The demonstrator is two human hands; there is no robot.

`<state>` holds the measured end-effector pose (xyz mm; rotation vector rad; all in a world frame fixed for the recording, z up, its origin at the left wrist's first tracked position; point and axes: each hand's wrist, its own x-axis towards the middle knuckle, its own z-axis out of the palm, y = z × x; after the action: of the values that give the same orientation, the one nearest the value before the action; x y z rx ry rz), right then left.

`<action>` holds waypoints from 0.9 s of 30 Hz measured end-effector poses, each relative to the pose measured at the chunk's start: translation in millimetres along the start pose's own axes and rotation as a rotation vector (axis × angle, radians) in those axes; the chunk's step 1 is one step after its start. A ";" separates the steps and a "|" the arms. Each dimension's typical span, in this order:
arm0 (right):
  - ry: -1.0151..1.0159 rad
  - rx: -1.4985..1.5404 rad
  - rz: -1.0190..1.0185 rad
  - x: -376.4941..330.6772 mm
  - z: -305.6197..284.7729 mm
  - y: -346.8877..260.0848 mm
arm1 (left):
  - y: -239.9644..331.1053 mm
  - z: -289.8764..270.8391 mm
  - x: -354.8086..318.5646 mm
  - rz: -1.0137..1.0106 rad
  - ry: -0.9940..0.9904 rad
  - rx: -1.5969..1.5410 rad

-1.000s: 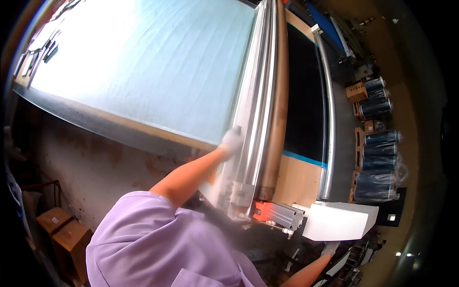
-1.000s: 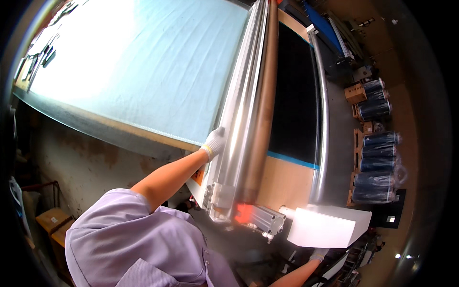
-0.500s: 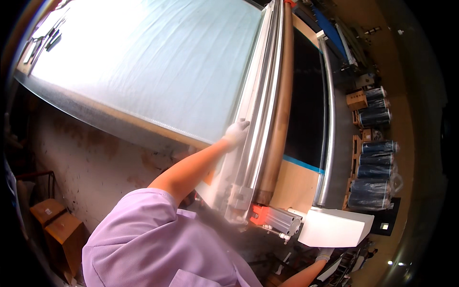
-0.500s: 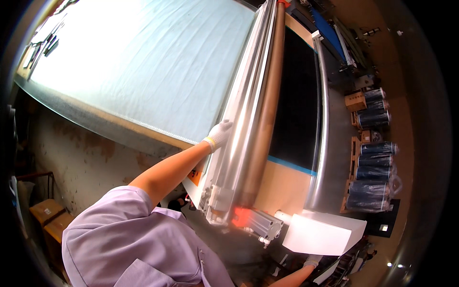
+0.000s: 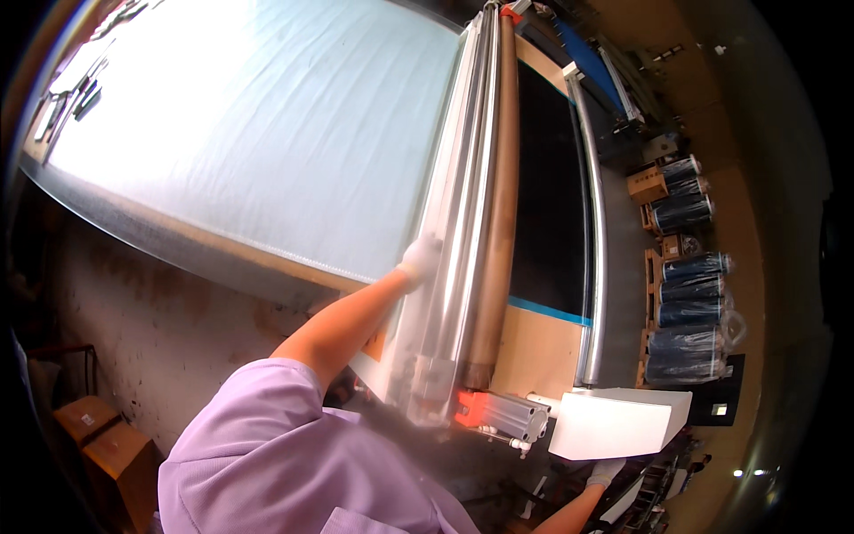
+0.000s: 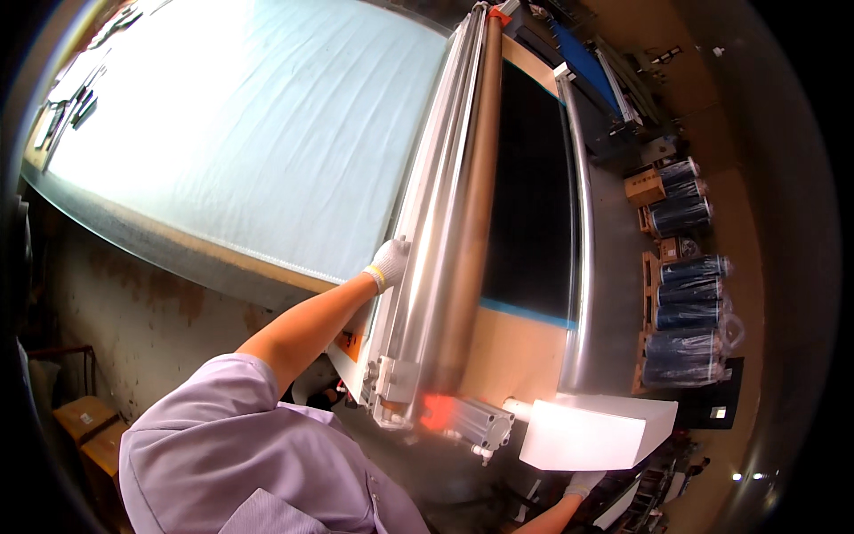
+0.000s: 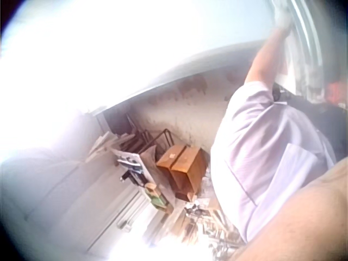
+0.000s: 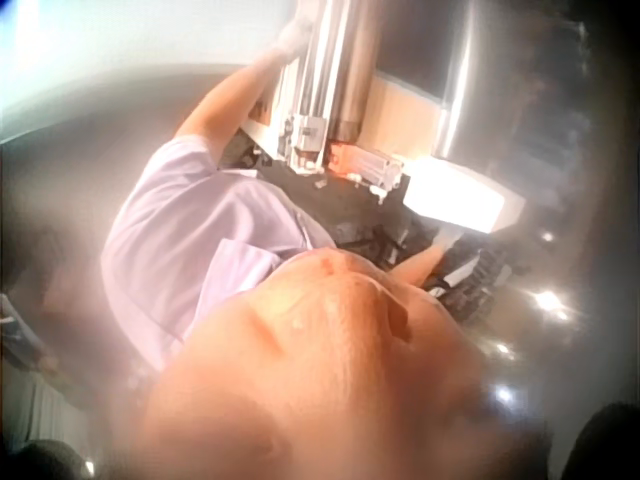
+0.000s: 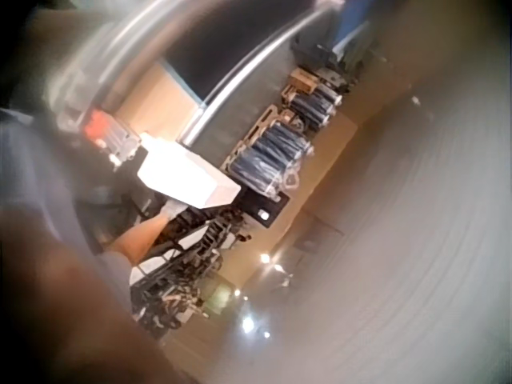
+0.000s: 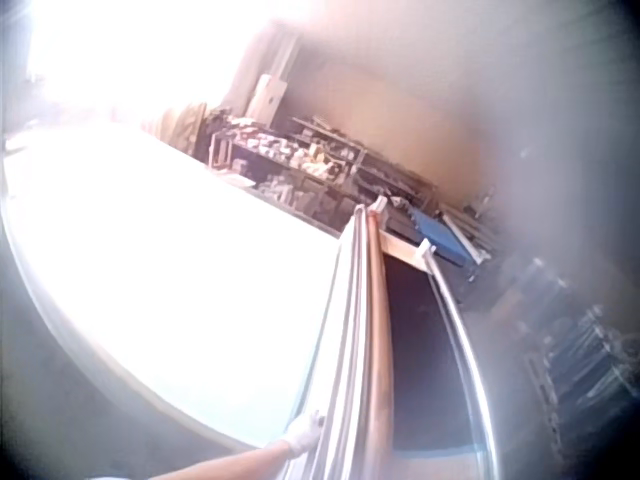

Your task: The person puts on gloves and retrieves a large roll of dark material from a pallet. They carry the roll to a machine, mount it onto a horizontal spindle, and secure it. The person then pulls a sheet of white paper from the roll and places it on the machine's flatbed. Finally, they move to a desk and write on a notepad.

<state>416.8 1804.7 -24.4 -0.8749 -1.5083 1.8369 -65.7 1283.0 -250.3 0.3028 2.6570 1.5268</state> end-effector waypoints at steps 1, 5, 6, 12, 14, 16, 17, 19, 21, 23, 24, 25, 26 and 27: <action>0.003 0.009 0.006 -2.8 -3.9 2.1 | -1.0 3.7 0.5 -0.014 -0.018 -0.018; 0.020 0.048 -0.007 -9.3 -17.6 13.3 | 1.4 7.8 -0.6 -0.001 -0.067 -0.022; 0.013 0.055 -0.005 -6.9 -16.6 14.4 | -7.3 12.7 1.7 0.012 -0.063 -0.008; -0.007 0.090 -0.019 4.6 -17.9 16.9 | -36.2 26.2 6.8 0.153 -0.013 -0.019; 0.019 0.101 -0.023 -2.8 -30.7 20.0 | -3.2 -2.7 -5.1 -0.078 -0.112 -0.233; 0.020 0.120 -0.023 -3.5 -34.4 21.6 | 34.6 -46.9 -18.9 -0.253 -0.137 -0.363; 0.010 0.117 -0.029 -1.5 -33.3 21.8 | 46.6 -60.5 -22.2 -0.311 -0.120 -0.391; -0.027 0.112 -0.038 1.0 -33.5 23.5 | 49.8 -64.6 -21.3 -0.317 -0.066 -0.412; -0.071 0.116 -0.045 2.9 -33.7 25.3 | 29.7 -67.2 -21.0 -0.206 0.015 -0.399; -0.117 0.124 -0.059 2.4 -36.4 27.3 | 4.8 -69.5 -21.9 -0.093 0.086 -0.386; -0.133 0.129 -0.066 1.5 -37.8 28.5 | -2.6 -71.3 -22.7 -0.037 0.121 -0.381; -0.155 0.128 -0.076 0.0 -39.5 29.0 | -10.6 -74.4 -23.5 -0.024 0.140 -0.331; -0.136 0.142 -0.082 0.3 -36.2 31.8 | -18.0 -82.6 -24.8 -0.013 0.164 -0.276; -0.116 0.155 -0.090 -0.7 -33.1 34.5 | -22.0 -86.0 -25.1 -0.003 0.190 -0.221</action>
<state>442.2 1817.7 -62.8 -0.6277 -1.4267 1.9370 -57.1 1194.2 -226.7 0.1467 2.5845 1.9160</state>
